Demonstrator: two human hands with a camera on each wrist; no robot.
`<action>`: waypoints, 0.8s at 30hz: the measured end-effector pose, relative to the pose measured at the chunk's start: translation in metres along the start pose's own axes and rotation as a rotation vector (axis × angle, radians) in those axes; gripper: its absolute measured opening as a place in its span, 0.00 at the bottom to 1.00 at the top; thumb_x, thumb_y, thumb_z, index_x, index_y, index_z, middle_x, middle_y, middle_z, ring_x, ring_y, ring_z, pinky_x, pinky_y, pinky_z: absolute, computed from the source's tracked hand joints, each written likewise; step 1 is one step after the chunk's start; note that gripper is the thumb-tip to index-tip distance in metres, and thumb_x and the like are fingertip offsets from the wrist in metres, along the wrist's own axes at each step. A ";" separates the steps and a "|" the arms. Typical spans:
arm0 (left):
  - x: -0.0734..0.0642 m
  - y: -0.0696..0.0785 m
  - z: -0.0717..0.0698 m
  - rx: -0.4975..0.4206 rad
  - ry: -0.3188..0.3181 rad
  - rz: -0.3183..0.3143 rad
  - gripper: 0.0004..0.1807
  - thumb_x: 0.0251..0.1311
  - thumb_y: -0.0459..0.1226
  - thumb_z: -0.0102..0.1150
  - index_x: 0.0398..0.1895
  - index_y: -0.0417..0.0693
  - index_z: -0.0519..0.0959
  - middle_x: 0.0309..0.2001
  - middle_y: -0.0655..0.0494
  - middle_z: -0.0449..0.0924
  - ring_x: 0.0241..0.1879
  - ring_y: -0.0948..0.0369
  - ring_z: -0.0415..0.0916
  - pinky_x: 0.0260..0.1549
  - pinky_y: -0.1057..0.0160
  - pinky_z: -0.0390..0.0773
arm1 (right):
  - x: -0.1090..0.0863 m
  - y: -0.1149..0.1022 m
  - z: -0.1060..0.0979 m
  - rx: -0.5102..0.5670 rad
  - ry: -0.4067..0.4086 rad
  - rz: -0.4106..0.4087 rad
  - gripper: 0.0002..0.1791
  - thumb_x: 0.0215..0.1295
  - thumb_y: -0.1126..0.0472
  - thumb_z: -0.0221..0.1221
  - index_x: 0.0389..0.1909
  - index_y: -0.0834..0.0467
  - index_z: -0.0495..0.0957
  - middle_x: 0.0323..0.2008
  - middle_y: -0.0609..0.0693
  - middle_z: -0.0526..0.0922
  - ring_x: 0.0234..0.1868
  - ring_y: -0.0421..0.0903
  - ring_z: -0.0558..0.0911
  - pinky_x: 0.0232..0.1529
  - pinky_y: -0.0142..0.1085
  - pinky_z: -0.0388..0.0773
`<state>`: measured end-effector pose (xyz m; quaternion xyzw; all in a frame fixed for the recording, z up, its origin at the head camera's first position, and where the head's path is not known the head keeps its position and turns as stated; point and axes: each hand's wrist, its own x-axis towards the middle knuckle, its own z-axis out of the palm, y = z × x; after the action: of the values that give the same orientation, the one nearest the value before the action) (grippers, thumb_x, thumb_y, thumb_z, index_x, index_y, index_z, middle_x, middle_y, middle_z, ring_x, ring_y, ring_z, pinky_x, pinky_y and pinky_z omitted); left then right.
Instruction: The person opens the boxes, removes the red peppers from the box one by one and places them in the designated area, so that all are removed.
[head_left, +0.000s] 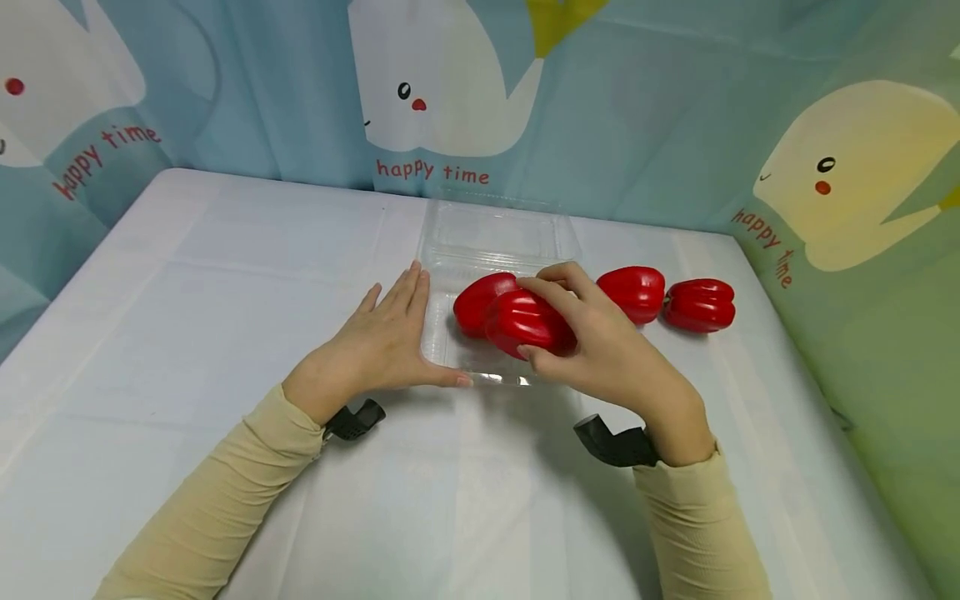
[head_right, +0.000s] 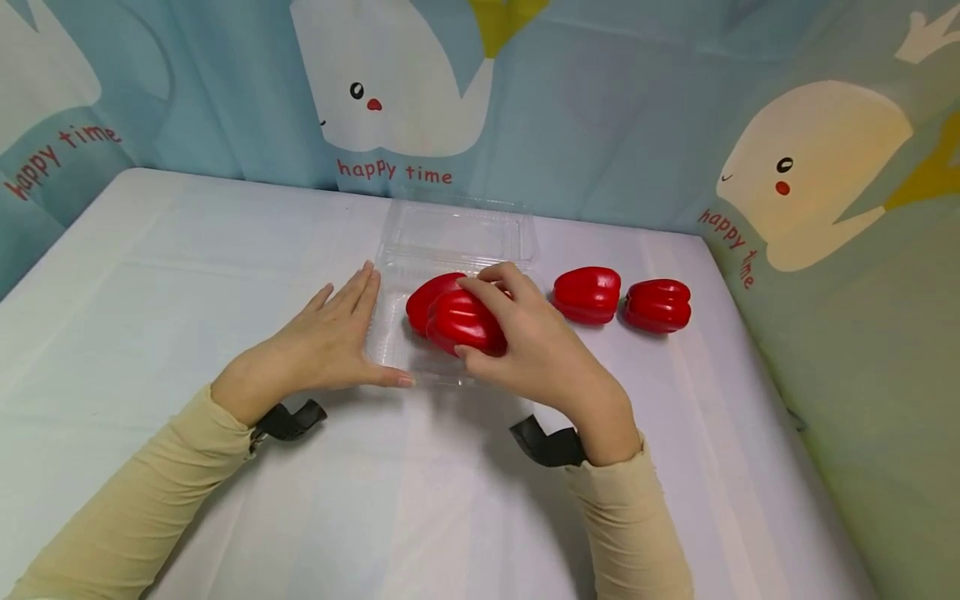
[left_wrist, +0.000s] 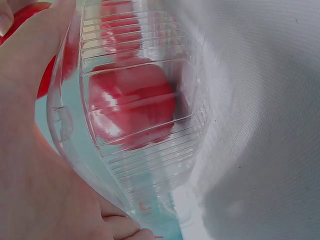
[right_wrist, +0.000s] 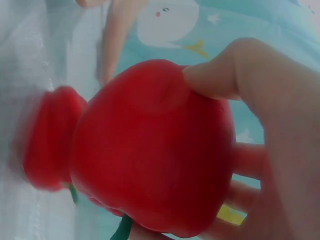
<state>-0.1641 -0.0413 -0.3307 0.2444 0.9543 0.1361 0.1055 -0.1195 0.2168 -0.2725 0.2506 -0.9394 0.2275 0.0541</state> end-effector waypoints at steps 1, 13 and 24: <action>0.000 0.000 0.000 -0.003 -0.001 0.001 0.77 0.40 0.80 0.53 0.79 0.37 0.34 0.81 0.44 0.29 0.81 0.51 0.32 0.76 0.40 0.41 | -0.001 0.001 -0.002 0.000 0.010 0.012 0.36 0.55 0.56 0.69 0.67 0.55 0.71 0.61 0.47 0.70 0.58 0.45 0.75 0.52 0.45 0.82; 0.000 0.000 0.000 0.000 -0.009 -0.002 0.77 0.41 0.80 0.54 0.79 0.38 0.33 0.81 0.45 0.28 0.81 0.52 0.30 0.76 0.41 0.39 | -0.012 0.014 -0.023 -0.038 0.113 0.096 0.35 0.53 0.63 0.68 0.64 0.58 0.68 0.59 0.50 0.74 0.58 0.48 0.74 0.50 0.51 0.82; 0.000 0.000 -0.001 0.006 -0.023 -0.008 0.77 0.41 0.80 0.53 0.79 0.38 0.32 0.81 0.45 0.27 0.81 0.52 0.29 0.76 0.41 0.39 | -0.022 0.023 -0.038 -0.040 0.141 0.235 0.33 0.56 0.65 0.63 0.64 0.59 0.67 0.61 0.54 0.71 0.59 0.54 0.72 0.52 0.55 0.78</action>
<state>-0.1644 -0.0414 -0.3298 0.2427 0.9543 0.1300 0.1163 -0.1122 0.2617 -0.2532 0.1210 -0.9606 0.2303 0.0982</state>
